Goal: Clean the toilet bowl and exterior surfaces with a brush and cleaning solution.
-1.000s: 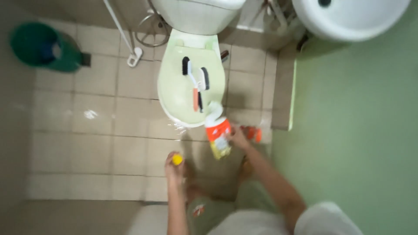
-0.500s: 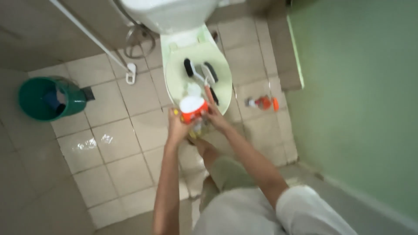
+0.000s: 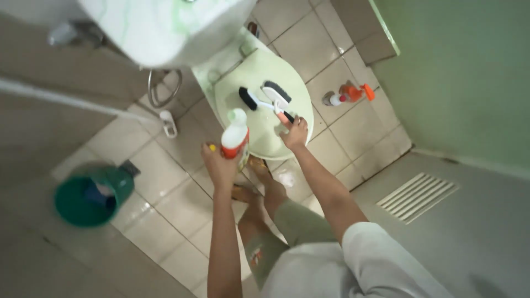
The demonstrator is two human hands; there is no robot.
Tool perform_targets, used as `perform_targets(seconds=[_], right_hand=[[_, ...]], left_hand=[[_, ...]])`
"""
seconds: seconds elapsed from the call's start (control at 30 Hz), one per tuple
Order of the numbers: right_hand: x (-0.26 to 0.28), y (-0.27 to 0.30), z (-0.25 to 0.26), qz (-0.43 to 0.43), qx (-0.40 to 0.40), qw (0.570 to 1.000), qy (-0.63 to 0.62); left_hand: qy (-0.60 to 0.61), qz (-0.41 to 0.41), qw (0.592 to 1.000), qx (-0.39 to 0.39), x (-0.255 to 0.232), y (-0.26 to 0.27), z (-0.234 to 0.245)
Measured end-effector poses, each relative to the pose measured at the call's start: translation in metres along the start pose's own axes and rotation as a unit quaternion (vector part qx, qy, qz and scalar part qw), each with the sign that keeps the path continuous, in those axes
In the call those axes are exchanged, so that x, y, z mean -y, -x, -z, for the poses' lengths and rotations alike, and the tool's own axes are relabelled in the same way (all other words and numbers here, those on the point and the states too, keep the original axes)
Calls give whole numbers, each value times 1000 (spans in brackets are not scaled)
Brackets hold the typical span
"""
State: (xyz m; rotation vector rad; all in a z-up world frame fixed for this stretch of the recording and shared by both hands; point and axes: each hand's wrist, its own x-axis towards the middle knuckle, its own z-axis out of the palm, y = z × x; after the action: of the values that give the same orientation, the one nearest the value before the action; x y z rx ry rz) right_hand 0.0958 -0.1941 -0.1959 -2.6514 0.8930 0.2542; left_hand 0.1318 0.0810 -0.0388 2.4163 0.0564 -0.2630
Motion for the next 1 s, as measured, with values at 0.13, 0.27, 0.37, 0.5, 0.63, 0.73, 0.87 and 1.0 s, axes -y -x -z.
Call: perform_targets(seconds=[0.13,0.27,0.37,0.5,0.63,0.73,0.87,1.0], right_hand=[[6,-12,-46,-58,11,998,13],[29,-17,-59,-128,-90,988,18],[25,-22,-79,-87,-154,984,19],[28,-5,-94,-54,-121,988,-75],[78,27,-40,-189,-5,961,-200],[89,44,0,-126,-139,956,-227],[88,67,96,-163,-117,923,-329],[61,65,205,-142,-177,907,-356]], left_hand=[[11,53,995,84,0,-24,15],[-21,-10,995,96,0,-58,32],[-24,-26,992,121,14,-79,31],[-42,-106,987,111,25,-96,22],[-30,-103,981,164,-17,-103,42],[-40,-147,978,140,-45,-112,46],[-16,-254,962,97,-81,-118,52],[-42,-215,967,132,-161,-128,71]])
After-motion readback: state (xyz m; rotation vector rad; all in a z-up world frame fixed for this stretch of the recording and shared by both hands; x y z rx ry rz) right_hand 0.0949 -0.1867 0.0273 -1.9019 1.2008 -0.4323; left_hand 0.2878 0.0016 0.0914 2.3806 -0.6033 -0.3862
